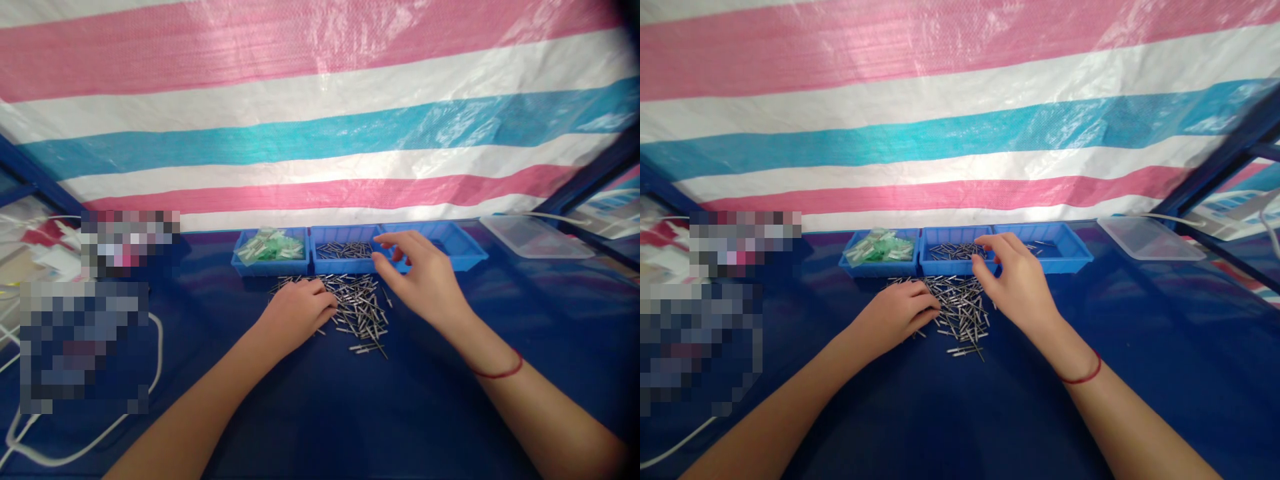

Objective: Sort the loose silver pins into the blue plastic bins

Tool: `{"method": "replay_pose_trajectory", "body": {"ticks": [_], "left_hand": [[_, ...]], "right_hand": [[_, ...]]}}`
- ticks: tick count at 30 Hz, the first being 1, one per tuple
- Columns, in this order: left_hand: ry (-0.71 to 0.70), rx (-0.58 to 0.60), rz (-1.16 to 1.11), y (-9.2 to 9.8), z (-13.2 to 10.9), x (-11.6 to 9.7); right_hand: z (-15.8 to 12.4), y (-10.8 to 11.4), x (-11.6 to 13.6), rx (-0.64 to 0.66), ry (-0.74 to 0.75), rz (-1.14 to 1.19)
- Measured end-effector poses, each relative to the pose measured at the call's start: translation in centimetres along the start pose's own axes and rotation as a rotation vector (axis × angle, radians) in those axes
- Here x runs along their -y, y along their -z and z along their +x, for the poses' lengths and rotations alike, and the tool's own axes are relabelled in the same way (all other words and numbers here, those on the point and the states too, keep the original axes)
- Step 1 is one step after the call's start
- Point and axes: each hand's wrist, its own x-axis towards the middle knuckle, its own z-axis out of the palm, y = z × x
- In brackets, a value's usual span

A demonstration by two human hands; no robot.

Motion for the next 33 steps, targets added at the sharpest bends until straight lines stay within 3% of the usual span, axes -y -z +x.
{"method": "replay_pose_trajectory", "body": {"ticks": [9,15,18,22,33], "left_hand": [[0.065,-0.012,0.080,-0.3,0.1,0.0],[0.246,-0.279,-0.333,-0.4,0.4,-0.6],[0.267,-0.341,-0.475,-0.5,0.4,-1.2],[0.295,-0.393,-0.555,-0.7,0.3,-1.7],[0.200,-0.417,-0.641,-0.6,0.5,-2.0]], "right_hand": [[-0.6,-0.8,1.0,0.128,0.043,0.086],[-1.1,-1.4,2.4,0.220,-0.178,0.387],[-1.4,-1.7,3.3,0.246,-0.271,0.582],[-1.6,-1.9,3.6,0.179,-0.369,0.766],[-1.9,-1.7,3.6,0.191,-0.321,0.808]]}}
